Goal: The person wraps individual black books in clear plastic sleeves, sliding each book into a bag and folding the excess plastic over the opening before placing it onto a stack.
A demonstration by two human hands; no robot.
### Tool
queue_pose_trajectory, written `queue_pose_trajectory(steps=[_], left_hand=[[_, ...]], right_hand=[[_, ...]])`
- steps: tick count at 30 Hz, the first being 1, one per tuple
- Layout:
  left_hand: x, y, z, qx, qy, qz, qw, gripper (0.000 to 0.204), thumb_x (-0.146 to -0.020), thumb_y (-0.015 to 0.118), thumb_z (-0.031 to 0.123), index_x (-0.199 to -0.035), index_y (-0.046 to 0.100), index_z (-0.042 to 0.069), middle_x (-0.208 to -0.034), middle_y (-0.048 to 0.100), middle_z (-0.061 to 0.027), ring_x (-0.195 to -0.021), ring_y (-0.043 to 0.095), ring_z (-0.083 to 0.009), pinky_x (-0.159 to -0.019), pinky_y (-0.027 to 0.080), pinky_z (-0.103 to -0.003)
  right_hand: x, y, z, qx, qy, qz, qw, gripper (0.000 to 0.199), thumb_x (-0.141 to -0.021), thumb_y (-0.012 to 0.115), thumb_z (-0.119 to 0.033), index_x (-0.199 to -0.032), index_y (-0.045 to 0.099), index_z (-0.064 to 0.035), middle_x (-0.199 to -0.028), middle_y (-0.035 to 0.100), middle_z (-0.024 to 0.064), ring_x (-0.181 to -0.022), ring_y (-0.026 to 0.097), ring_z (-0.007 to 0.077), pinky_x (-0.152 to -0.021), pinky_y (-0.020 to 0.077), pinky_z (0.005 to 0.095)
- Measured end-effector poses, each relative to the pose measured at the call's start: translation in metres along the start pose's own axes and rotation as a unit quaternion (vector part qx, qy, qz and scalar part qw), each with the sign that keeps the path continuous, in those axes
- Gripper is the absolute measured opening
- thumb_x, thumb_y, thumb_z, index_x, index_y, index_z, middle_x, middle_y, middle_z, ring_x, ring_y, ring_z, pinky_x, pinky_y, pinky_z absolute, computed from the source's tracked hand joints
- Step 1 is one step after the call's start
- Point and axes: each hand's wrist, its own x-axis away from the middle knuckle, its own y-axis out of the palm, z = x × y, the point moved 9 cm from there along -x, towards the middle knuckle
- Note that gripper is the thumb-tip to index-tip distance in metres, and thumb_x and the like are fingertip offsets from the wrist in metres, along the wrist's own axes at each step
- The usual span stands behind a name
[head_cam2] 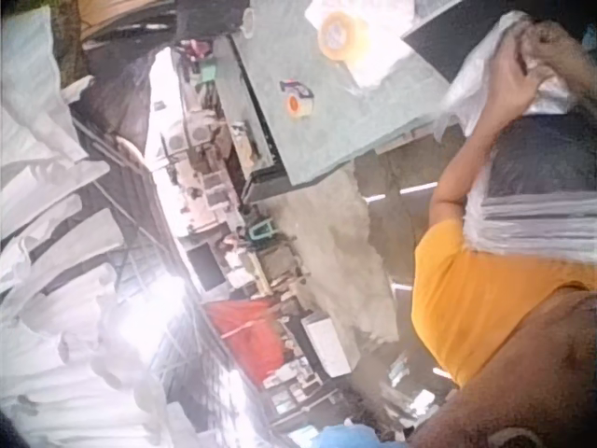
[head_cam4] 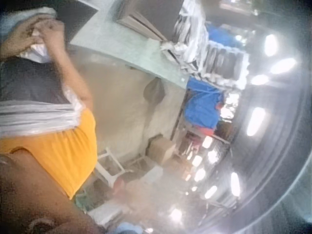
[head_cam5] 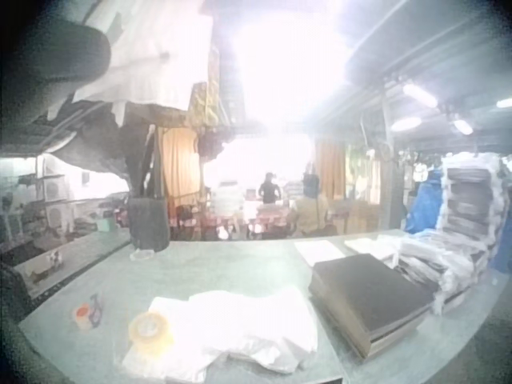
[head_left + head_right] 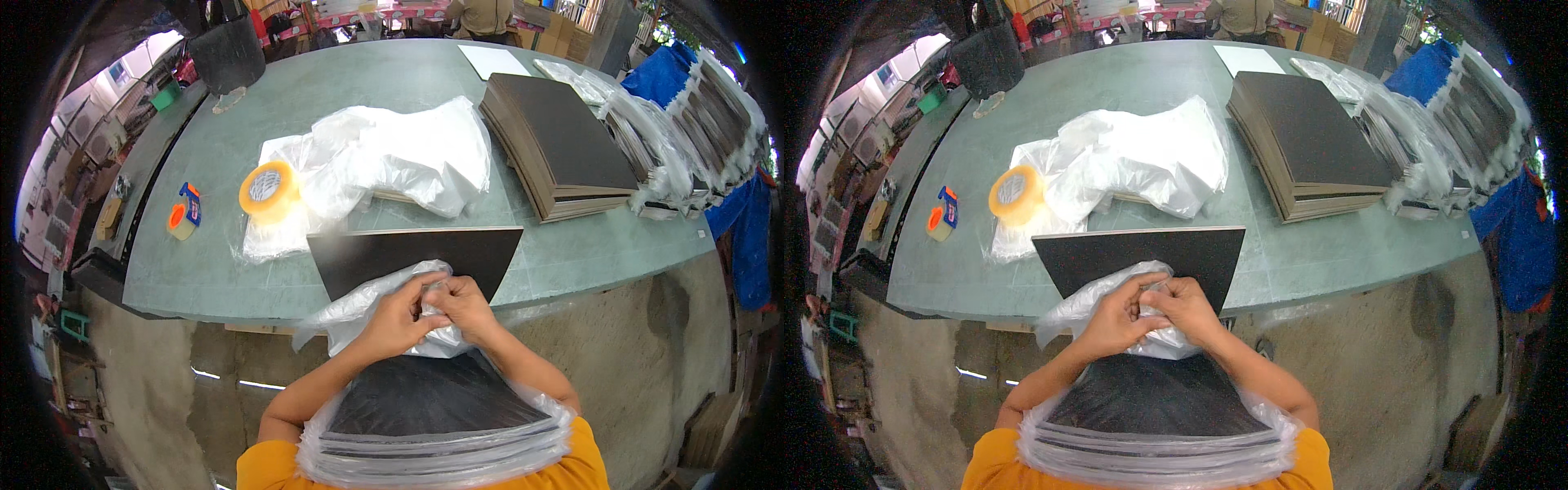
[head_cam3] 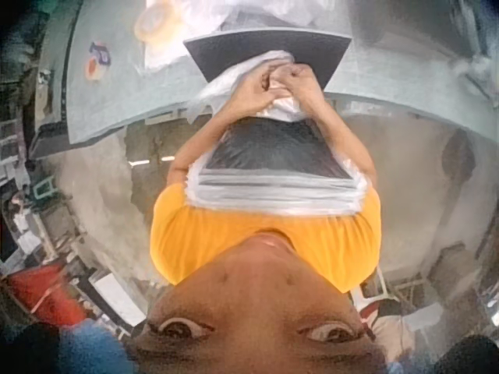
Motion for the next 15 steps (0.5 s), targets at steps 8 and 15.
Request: queue_pose_trajectory(steps=[8,15], left_hand=[[0.006,-0.001,-0.007,0.122,-0.103,-0.039,0.986,0.031,-0.075,0.058,0.009,-0.106,0.055,0.005,-0.076,0.057,-0.008,-0.058,0.052,-0.0142,-0.054,0.042,-0.025],[0.081,-0.065,-0.082,0.17,-0.251,0.048,0.952,0.029,-0.075,0.058,0.002,-0.104,0.056,0.001,-0.099,0.054,-0.0076,-0.072,0.053,-0.0086,-0.05,0.045,-0.019]], right_hand=[[0.015,0.001,-0.032,-0.015,-0.03,-0.051,0.998,0.02,-0.079,0.059,-0.018,-0.068,0.055,-0.0014,-0.061,0.053,0.0023,-0.056,0.047,0.0093,-0.05,0.0384,0.0234],[0.034,-0.031,-0.054,-0.241,-0.09,-0.179,0.95,0.027,-0.083,0.052,-0.025,-0.084,0.056,0.0011,-0.073,0.056,0.0083,-0.065,0.053,0.0175,-0.061,0.0425,0.0272]])
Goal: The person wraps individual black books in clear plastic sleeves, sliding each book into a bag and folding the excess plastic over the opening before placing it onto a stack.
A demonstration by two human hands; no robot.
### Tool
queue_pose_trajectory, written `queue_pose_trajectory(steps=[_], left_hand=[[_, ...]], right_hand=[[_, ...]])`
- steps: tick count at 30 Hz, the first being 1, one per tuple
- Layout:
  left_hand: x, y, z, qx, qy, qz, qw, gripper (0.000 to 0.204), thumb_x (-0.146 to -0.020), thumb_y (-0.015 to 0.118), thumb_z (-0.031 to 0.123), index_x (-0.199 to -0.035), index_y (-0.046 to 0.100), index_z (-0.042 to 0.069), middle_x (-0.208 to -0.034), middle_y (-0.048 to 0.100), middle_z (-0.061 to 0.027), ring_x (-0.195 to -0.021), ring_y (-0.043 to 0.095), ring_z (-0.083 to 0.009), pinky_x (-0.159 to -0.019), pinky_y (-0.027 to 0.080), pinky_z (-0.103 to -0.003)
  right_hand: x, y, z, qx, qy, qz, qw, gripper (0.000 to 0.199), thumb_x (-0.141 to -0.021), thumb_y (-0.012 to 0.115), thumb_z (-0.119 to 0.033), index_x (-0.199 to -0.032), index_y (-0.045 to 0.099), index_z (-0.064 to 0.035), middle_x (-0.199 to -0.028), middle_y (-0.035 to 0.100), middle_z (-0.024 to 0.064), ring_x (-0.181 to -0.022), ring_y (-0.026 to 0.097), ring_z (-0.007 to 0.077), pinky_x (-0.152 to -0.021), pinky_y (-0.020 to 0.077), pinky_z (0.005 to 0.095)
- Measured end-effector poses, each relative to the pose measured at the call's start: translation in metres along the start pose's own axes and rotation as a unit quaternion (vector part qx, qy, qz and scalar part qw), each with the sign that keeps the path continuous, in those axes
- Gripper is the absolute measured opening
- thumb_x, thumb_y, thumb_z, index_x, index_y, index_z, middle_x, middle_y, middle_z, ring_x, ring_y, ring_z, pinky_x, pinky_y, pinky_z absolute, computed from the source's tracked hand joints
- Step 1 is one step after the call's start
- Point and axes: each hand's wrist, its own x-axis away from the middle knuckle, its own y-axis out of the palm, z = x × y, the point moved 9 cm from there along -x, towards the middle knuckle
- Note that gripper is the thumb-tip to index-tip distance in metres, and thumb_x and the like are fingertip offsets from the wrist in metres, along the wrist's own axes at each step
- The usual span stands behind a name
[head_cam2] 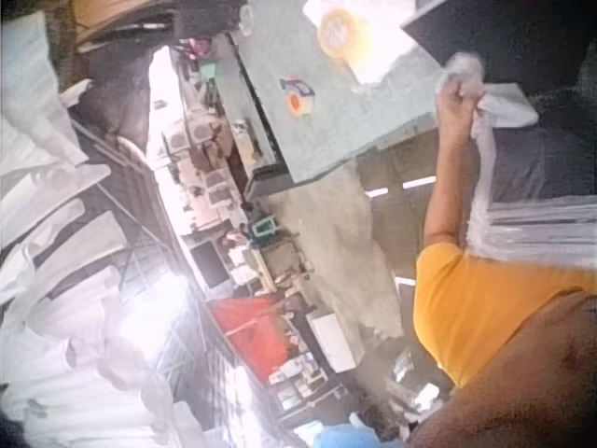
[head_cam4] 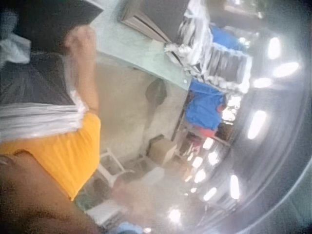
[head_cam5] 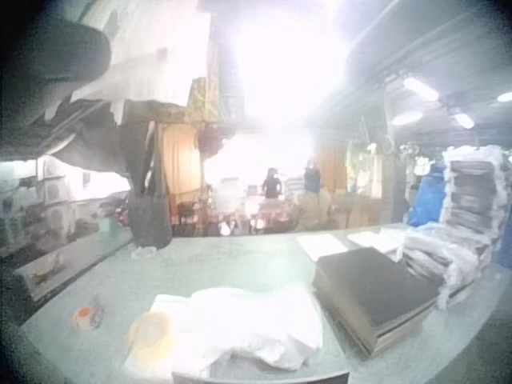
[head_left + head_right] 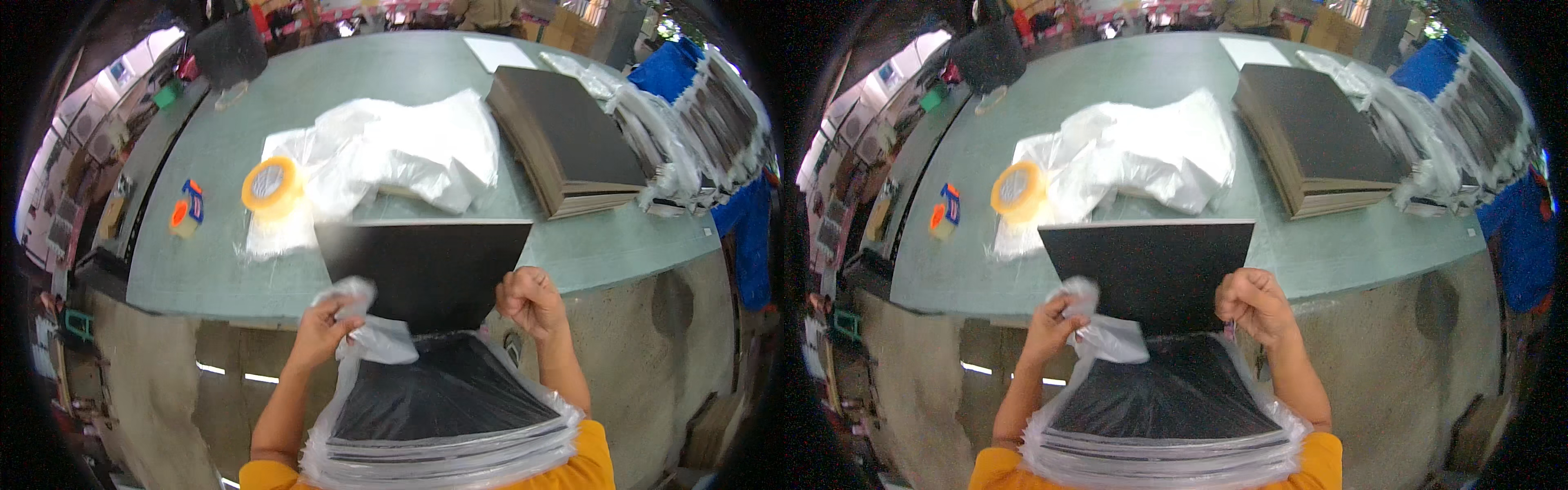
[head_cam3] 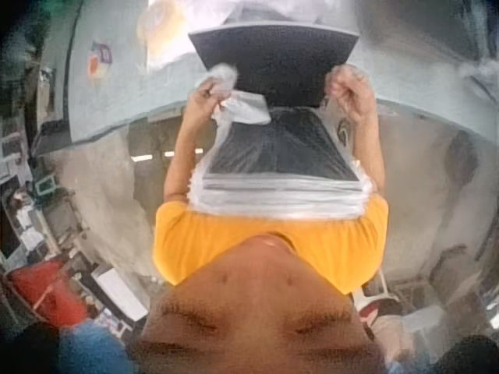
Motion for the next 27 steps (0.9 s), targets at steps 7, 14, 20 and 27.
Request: queue_pose_trajectory(steps=[7,14,20,27], left_hand=[[-0.021,0.058,0.068,-0.072,0.187,-0.069,0.977,0.044,-0.074,0.063,0.012,-0.115,0.049,0.006,-0.086,0.051,-0.005,-0.069,0.046,-0.009,-0.059,0.042,-0.021],[-0.035,0.06,0.059,-0.049,0.205,-0.093,0.973,0.044,-0.077,0.06,0.015,-0.118,0.046,0.005,-0.087,0.052,-0.008,-0.077,0.05,-0.0124,-0.068,0.042,-0.023],[-0.035,0.064,0.063,-0.135,0.205,-0.11,0.963,0.055,-0.072,0.066,0.015,-0.121,0.043,0.006,-0.087,0.052,-0.0084,-0.075,0.051,-0.0135,-0.065,0.043,-0.025],[-0.034,0.089,0.06,-0.078,0.137,-0.112,0.981,0.062,-0.069,0.066,0.003,-0.124,0.037,0.006,-0.075,0.047,0.0004,-0.065,0.044,-0.0047,-0.057,0.039,-0.018]], right_hand=[[-0.027,0.037,0.034,0.396,-0.016,0.009,0.918,0.044,-0.077,0.059,-0.029,-0.103,0.052,0.0053,-0.097,0.058,0.0162,-0.084,0.058,0.0231,-0.076,0.0432,0.0312],[-0.019,0.01,0.051,0.521,0.188,0.017,0.832,0.025,-0.071,0.066,-0.017,-0.085,0.06,0.003,-0.074,0.062,0.0096,-0.069,0.056,0.0123,-0.063,0.0437,0.0277],[-0.037,-0.007,0.036,0.456,0.084,0.106,0.88,0.018,-0.071,0.066,-0.013,-0.077,0.06,0.0029,-0.064,0.059,0.0036,-0.06,0.052,0.0082,-0.056,0.0419,0.0223],[-0.026,0.001,0.048,0.255,0.138,0.139,0.947,0.025,-0.066,0.071,-0.02,-0.061,0.052,-0.0057,-0.054,0.048,-0.0031,-0.052,0.041,0.0027,-0.044,0.0313,0.0183]])
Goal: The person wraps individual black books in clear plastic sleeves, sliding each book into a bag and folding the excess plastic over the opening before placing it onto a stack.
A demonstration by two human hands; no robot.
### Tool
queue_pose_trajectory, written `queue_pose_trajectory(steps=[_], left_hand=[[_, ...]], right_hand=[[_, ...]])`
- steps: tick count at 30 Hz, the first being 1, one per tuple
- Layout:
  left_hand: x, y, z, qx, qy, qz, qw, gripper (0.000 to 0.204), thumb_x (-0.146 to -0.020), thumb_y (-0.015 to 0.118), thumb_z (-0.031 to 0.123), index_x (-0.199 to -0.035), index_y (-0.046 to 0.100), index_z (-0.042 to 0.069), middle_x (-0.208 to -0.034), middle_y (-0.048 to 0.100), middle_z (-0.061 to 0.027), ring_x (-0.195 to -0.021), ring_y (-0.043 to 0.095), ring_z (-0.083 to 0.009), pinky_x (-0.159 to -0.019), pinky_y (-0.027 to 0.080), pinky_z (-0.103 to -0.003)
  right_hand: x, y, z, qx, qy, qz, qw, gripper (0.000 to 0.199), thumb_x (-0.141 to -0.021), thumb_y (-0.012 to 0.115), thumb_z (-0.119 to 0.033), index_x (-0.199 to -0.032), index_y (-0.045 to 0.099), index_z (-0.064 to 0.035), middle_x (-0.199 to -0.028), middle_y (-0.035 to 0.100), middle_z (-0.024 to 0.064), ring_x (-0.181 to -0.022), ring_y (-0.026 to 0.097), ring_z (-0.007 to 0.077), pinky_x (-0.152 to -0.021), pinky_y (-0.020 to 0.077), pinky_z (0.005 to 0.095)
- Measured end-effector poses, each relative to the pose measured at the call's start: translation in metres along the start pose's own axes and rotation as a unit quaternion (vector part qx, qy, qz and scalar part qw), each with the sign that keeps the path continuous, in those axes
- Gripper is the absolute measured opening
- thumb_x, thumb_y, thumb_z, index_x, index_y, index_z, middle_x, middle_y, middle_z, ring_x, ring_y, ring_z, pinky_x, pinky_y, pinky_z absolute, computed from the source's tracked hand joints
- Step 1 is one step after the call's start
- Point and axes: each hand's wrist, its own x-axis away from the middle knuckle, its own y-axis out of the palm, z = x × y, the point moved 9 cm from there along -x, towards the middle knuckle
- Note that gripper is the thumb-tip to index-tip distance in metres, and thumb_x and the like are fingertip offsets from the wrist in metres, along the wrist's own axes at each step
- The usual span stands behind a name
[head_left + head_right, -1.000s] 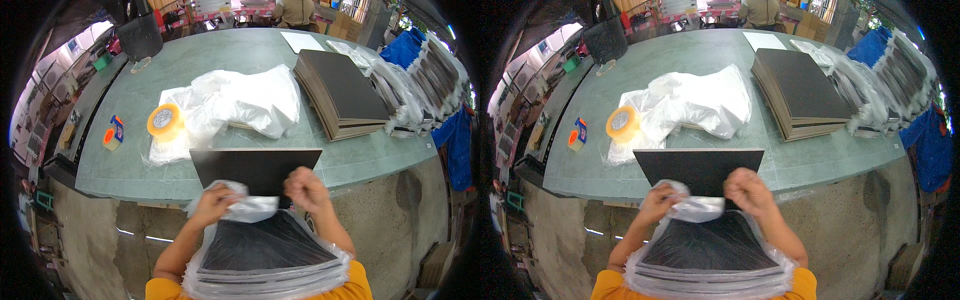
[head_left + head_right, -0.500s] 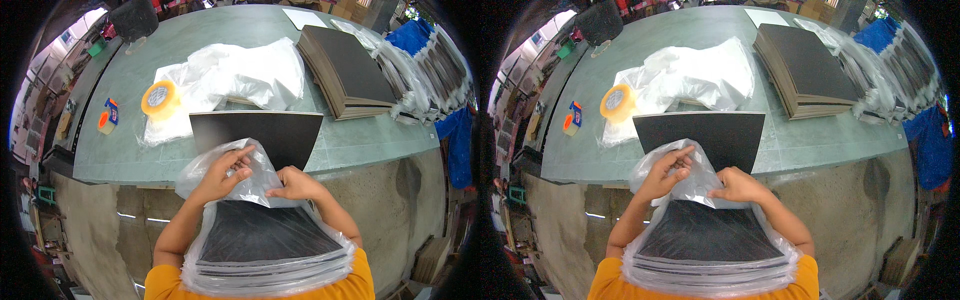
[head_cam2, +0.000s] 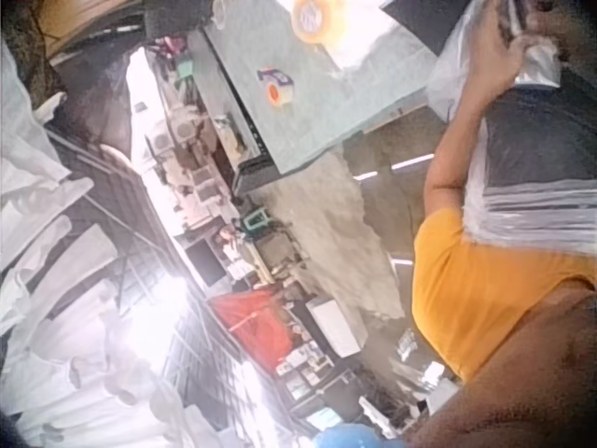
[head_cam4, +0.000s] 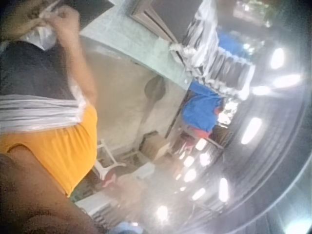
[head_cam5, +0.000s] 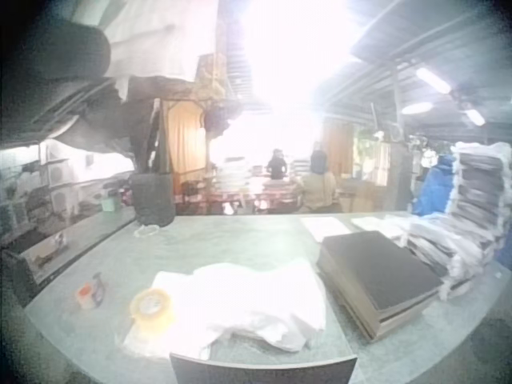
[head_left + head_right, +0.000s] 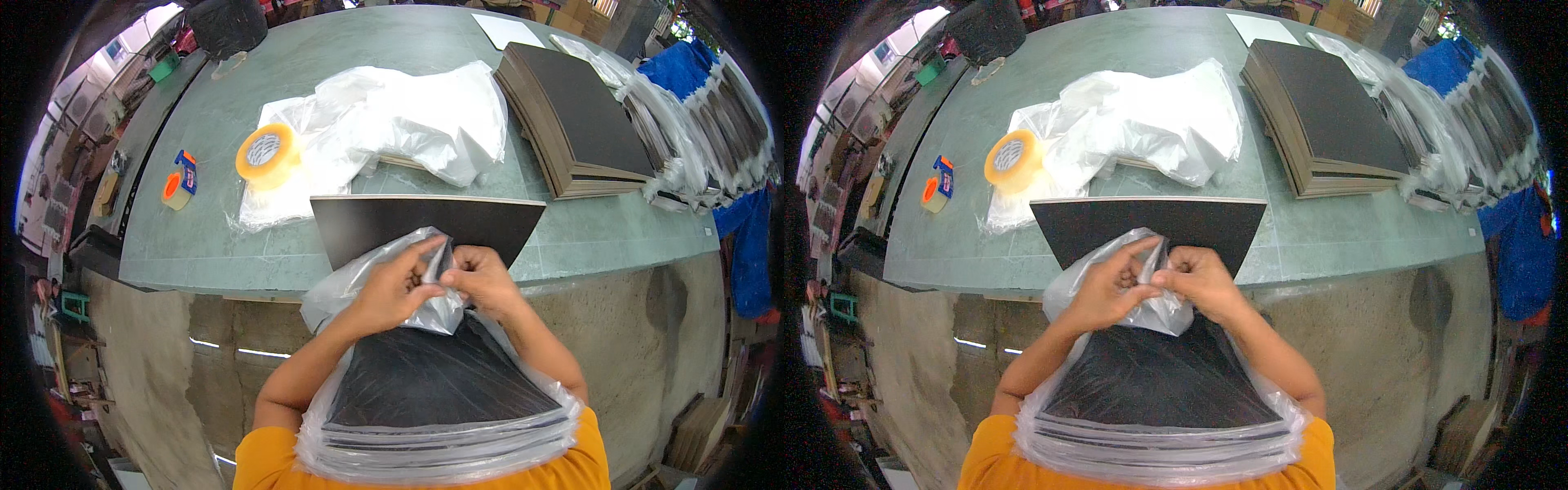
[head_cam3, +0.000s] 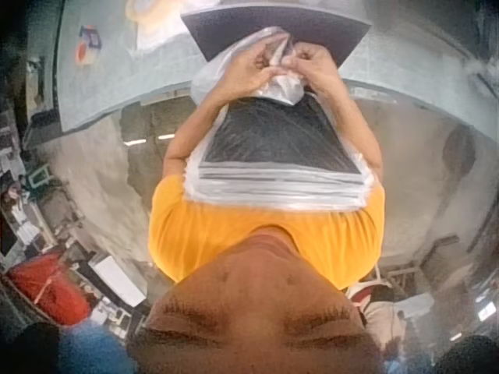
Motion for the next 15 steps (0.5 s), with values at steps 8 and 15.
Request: queue_pose_trajectory(steps=[8,15], left_hand=[[0.009,-0.014,0.024,-0.093,0.161,0.054,0.981,0.024,-0.072,0.06,0.005,-0.096,0.059,0.002,-0.073,0.052,-0.0057,-0.066,0.05,-0.0127,-0.059,0.04,-0.024],[0.232,-0.235,-0.203,0.038,-0.205,0.437,0.875,0.023,-0.085,0.044,0.02,-0.087,0.057,0.002,-0.082,0.057,-0.0063,-0.07,0.053,-0.0162,-0.063,0.043,-0.029]], right_hand=[[0.002,-0.004,-0.002,-0.214,-0.026,-0.04,0.976,0.01,-0.078,0.058,-0.013,-0.078,0.056,-0.0034,-0.071,0.056,0.0017,-0.063,0.052,0.0092,-0.059,0.0419,0.0217],[0.095,-0.154,-0.019,-0.411,-0.112,0.302,0.853,0.012,-0.077,0.057,-0.015,-0.082,0.055,-0.0036,-0.071,0.057,0.006,-0.061,0.056,0.0125,-0.057,0.048,0.0234]])
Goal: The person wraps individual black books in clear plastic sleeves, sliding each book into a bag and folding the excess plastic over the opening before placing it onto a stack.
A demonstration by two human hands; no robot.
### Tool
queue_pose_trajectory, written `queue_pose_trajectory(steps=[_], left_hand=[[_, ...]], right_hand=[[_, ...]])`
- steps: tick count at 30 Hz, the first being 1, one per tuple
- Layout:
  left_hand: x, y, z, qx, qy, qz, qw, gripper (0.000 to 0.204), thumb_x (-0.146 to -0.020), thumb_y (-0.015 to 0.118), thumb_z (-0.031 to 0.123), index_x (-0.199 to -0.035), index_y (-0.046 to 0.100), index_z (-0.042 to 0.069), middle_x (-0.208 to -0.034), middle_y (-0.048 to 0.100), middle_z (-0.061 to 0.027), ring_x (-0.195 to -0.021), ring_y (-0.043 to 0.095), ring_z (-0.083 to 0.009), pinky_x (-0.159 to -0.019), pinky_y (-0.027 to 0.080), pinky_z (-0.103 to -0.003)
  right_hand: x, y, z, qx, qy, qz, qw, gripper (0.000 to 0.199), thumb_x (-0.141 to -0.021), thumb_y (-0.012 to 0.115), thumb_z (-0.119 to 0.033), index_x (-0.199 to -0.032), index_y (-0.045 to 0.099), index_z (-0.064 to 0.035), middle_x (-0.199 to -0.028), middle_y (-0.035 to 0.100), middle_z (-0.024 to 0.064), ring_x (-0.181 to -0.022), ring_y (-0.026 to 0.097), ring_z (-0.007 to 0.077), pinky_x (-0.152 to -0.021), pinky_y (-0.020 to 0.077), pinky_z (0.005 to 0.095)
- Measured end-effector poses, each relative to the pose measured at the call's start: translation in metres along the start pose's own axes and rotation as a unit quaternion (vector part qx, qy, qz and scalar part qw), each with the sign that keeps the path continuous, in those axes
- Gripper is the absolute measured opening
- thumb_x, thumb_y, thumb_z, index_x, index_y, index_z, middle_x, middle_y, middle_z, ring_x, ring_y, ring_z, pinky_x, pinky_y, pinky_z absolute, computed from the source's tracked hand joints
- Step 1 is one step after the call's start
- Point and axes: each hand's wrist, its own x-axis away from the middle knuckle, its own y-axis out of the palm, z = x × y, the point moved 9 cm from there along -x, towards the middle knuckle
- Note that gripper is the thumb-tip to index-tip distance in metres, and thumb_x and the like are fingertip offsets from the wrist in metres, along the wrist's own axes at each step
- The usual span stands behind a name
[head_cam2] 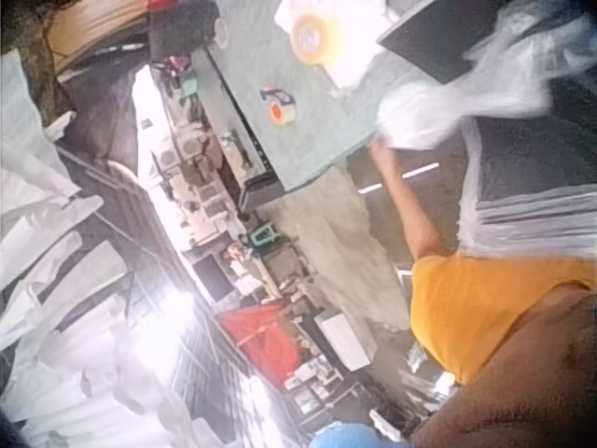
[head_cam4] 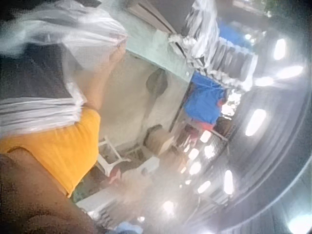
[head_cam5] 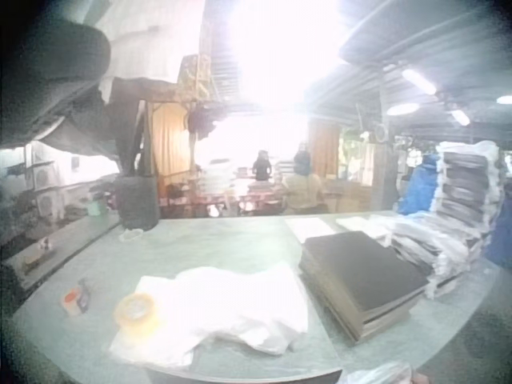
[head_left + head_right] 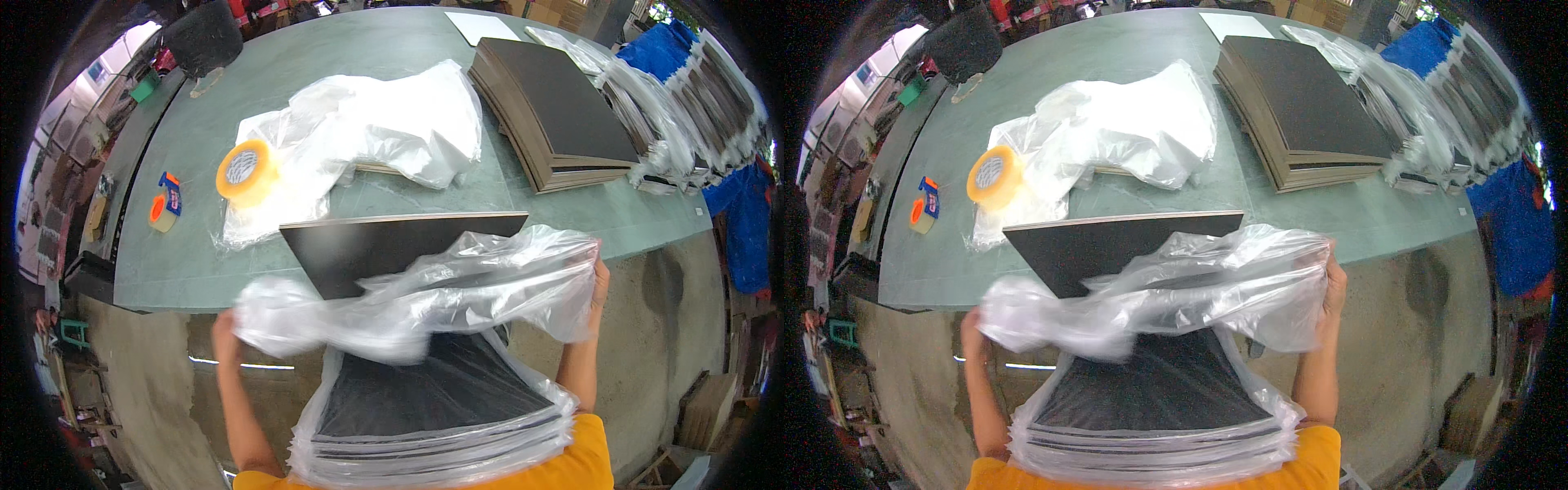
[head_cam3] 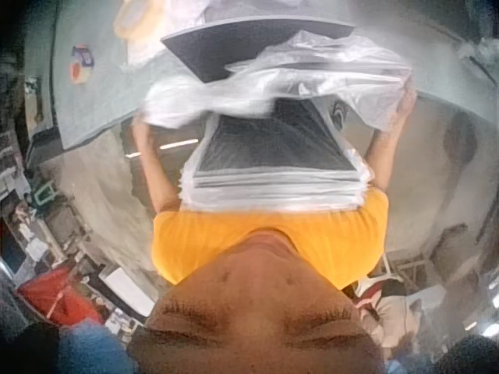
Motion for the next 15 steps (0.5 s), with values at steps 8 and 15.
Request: queue_pose_trajectory(steps=[8,15], left_hand=[[0.071,0.106,0.231,0.069,0.233,0.009,0.97,0.018,-0.065,0.046,-0.002,-0.082,0.048,0.003,-0.072,0.052,-0.0043,-0.062,0.049,-0.011,-0.054,0.041,-0.023],[0.178,0.273,0.284,-0.006,0.255,-0.44,0.861,0.009,-0.07,0.062,0.009,-0.07,0.057,0.001,-0.066,0.056,-0.0035,-0.061,0.05,-0.0075,-0.057,0.041,-0.023]], right_hand=[[0.062,0.103,0.107,0.224,0.209,-0.348,0.886,0.019,-0.075,0.063,-0.018,-0.076,0.056,0.0001,-0.069,0.059,0.0066,-0.059,0.057,0.0119,-0.054,0.0469,0.0231],[0.071,0.136,0.147,0.224,0.175,-0.34,0.896,0.03,-0.078,0.06,-0.031,-0.065,0.053,-0.0048,-0.06,0.054,0.0007,-0.051,0.048,0.006,-0.045,0.0383,0.0206]])
